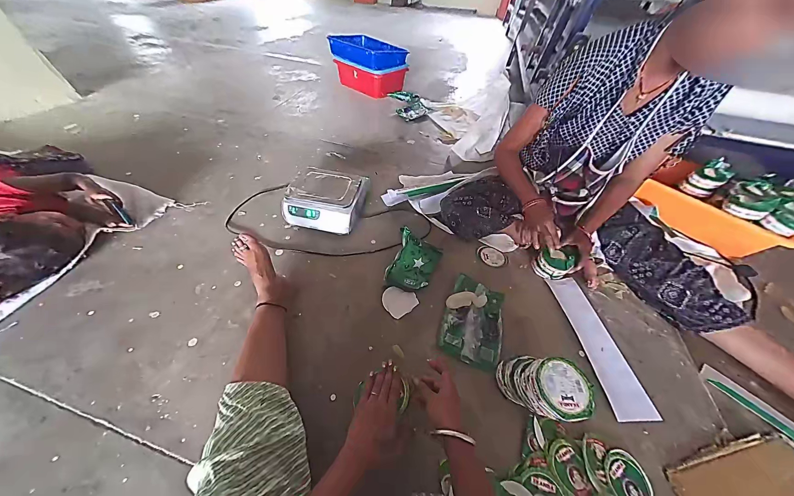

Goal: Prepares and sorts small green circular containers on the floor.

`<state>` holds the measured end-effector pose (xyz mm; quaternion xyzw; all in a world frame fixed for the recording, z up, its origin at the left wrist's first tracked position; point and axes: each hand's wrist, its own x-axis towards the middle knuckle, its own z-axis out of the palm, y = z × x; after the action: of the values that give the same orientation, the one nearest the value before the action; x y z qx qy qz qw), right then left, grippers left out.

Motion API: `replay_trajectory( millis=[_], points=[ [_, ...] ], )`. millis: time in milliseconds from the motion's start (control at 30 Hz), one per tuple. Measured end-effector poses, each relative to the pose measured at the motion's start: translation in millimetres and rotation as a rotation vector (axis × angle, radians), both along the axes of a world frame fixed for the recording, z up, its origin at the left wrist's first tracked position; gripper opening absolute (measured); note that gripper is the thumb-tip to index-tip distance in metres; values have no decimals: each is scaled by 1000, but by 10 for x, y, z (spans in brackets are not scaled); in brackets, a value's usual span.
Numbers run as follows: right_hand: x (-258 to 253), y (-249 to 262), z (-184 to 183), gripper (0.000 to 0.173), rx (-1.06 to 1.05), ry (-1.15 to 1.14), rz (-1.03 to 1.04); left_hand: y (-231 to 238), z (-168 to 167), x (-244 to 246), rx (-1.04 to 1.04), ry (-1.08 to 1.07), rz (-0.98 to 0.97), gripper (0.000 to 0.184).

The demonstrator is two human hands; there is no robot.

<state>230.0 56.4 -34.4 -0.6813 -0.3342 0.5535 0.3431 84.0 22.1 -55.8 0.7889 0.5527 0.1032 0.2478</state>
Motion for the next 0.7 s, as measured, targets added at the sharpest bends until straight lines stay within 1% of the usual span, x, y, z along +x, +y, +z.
replay_trajectory(
  millis=[33, 100, 267, 433, 600, 700],
  points=[
    [31, -22, -8, 60, -35, 38, -12, 0, 2, -16, -3, -17, -4, 100],
    [62, -65, 28, 62, -70, 56, 16, 1, -35, -40, 56, -62, 3, 98],
    [12, -148, 38, 64, -7, 35, 29, -4, -87, -88, 128, -145, 0, 88],
    [36, -126, 60, 63, -5, 78, 48, 8, -61, -126, 87, -215, 5, 81],
    [26, -128, 111, 57, 1, 84, 45, 3, -71, -149, 78, -303, 15, 59],
    [7, -112, 117, 57, 16, 61, 51, 7, -105, -163, 89, -396, 23, 57]
  ],
)
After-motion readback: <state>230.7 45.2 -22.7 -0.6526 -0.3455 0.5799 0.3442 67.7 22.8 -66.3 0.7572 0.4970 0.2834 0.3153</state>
